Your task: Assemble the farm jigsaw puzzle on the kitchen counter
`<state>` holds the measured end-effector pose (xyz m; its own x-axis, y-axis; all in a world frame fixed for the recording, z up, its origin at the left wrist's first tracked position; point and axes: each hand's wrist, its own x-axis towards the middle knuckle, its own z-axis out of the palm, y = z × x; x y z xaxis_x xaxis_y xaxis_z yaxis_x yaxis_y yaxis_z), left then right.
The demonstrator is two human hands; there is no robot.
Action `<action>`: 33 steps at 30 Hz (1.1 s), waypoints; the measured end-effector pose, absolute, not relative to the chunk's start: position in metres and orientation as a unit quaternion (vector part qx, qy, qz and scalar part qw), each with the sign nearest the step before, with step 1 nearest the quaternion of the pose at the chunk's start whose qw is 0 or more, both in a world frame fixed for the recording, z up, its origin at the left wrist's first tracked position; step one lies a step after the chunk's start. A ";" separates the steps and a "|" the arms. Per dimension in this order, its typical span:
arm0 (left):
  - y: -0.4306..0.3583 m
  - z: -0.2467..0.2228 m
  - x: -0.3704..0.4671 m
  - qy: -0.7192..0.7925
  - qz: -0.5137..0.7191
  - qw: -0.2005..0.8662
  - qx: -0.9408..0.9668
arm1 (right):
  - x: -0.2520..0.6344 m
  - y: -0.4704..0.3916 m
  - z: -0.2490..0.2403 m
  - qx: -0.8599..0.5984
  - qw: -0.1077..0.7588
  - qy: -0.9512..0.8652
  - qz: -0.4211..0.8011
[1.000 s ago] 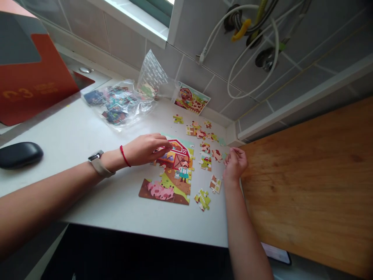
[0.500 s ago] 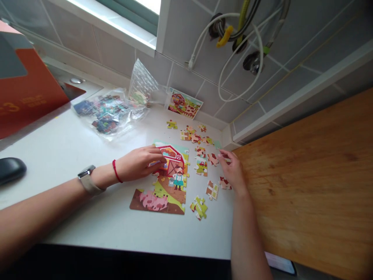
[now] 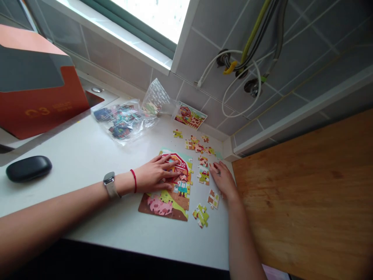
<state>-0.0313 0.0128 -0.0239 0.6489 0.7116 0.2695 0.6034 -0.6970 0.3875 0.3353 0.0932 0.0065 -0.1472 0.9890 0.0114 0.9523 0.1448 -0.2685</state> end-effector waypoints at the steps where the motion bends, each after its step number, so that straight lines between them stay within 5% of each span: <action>1: 0.012 -0.025 -0.031 0.370 0.199 0.133 0.898 | 0.331 0.096 0.009 -0.637 0.094 -0.761 0.085; 20: 0.013 -0.021 -0.029 0.378 0.191 0.140 0.895 | 0.203 0.229 0.060 -0.487 -0.140 -0.851 0.141; 33: 0.011 -0.019 -0.029 0.381 0.207 0.149 0.889 | 0.243 0.208 0.063 -0.520 -0.108 -0.844 0.076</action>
